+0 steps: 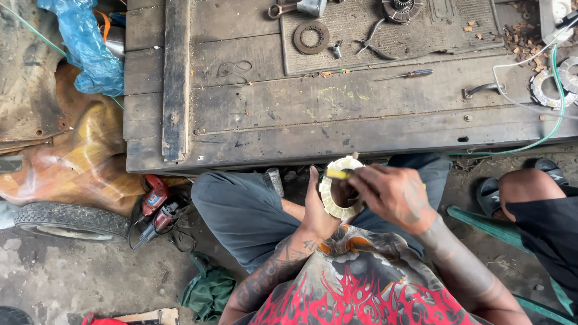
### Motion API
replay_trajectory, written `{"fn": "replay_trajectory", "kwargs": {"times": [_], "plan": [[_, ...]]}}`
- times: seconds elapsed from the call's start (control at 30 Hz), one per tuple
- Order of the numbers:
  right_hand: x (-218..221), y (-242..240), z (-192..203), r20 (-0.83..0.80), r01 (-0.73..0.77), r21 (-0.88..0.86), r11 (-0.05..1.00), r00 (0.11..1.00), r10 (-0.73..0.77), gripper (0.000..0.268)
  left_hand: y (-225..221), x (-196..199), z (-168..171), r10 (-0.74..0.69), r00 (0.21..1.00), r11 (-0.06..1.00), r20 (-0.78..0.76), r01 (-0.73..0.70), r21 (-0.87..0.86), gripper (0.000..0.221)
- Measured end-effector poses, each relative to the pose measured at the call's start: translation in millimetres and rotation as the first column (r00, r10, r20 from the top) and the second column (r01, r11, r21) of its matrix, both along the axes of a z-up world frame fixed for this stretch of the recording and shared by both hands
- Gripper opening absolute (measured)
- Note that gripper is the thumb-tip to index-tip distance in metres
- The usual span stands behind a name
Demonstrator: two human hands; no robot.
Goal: A person is cleaning a circular metal gasket by scraping off residue with a screwdriver and brushing it with a small wire brush.
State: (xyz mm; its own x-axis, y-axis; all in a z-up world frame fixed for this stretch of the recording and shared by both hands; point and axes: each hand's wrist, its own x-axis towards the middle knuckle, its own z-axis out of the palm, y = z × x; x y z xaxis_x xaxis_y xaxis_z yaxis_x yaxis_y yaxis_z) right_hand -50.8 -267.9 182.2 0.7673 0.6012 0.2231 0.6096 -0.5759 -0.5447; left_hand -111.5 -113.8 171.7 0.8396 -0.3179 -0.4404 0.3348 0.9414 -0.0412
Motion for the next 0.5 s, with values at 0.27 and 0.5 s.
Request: {"fn": "replay_trajectory", "kwargs": {"times": [0.27,0.5], "plan": [[9,3,16,0.074,-0.01,-0.062,0.998,0.997,0.014,0.014,-1,10,-11,-0.014,0.998,0.997,-0.058,0.019,0.078,0.083],[3,4,22,0.026,-0.049,0.018,0.999,0.998,0.049,0.015,8,14,54,-0.023,1.0,0.997,-0.01,0.024,0.076,0.066]]}}
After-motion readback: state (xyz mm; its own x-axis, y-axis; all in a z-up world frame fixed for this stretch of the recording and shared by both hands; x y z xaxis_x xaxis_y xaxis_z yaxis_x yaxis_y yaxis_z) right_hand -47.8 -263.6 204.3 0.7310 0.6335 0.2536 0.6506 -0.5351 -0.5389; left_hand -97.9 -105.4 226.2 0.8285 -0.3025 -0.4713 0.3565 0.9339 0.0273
